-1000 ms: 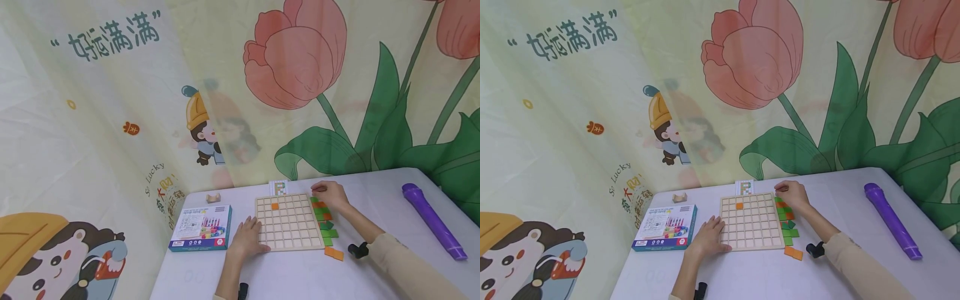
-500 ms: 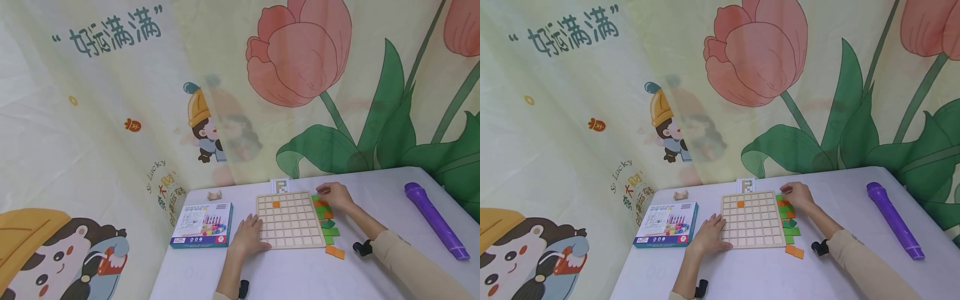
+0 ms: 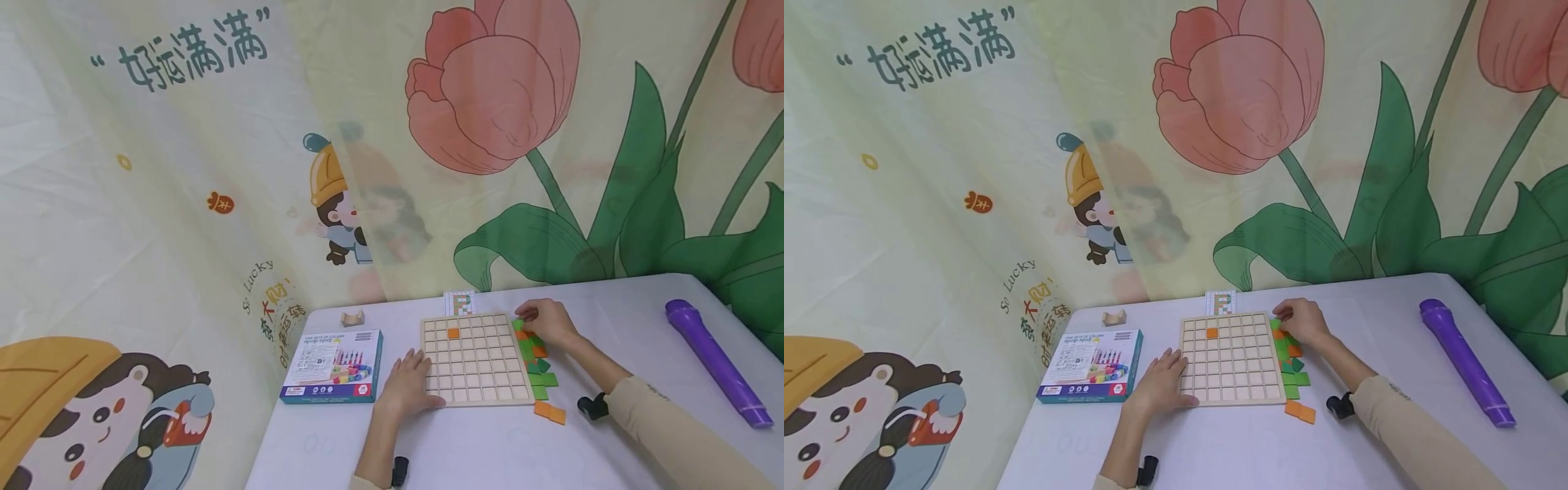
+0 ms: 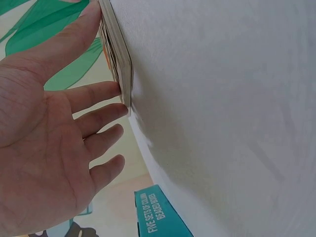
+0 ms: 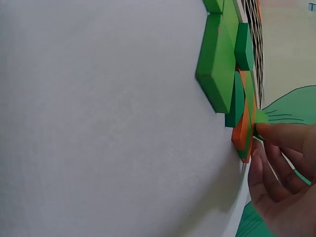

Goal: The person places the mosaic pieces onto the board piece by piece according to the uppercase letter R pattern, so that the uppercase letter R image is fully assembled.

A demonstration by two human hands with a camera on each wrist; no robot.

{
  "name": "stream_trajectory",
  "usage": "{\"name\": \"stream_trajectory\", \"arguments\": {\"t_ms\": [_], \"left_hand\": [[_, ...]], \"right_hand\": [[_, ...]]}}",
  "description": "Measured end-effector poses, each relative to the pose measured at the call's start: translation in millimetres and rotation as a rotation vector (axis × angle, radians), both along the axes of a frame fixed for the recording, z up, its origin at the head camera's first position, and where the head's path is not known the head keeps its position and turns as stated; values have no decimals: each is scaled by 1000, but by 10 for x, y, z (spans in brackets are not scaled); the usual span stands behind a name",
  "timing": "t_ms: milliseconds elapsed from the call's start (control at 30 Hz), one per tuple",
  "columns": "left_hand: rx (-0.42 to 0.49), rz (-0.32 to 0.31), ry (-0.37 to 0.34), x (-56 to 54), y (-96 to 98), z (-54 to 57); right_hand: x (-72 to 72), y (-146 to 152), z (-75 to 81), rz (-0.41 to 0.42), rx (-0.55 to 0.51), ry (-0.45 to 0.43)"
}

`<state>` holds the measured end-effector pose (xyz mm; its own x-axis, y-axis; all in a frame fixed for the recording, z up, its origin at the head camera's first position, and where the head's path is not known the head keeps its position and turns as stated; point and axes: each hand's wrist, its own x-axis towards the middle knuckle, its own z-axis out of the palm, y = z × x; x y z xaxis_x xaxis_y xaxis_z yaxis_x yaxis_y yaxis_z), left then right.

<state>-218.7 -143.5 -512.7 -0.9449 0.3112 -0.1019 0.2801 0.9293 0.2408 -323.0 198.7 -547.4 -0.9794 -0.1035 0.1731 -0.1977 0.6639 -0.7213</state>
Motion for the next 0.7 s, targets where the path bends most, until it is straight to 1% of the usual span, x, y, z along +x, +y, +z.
{"name": "stream_trajectory", "arguments": {"t_ms": [200, 433, 533, 700], "left_hand": [[-4, -2, 3, 18, 3, 8], [-1, 1, 4, 15, 3, -3], [-3, 2, 7, 9, 2, -7], [-5, 1, 3, 3, 2, -18]], "right_hand": [[-11, 9, 45, -10, -54, 9], [-47, -68, 89, -43, -117, -19], [-56, -125, 108, -36, -146, -24], [-65, -231, 111, -14, -163, -40]]}}
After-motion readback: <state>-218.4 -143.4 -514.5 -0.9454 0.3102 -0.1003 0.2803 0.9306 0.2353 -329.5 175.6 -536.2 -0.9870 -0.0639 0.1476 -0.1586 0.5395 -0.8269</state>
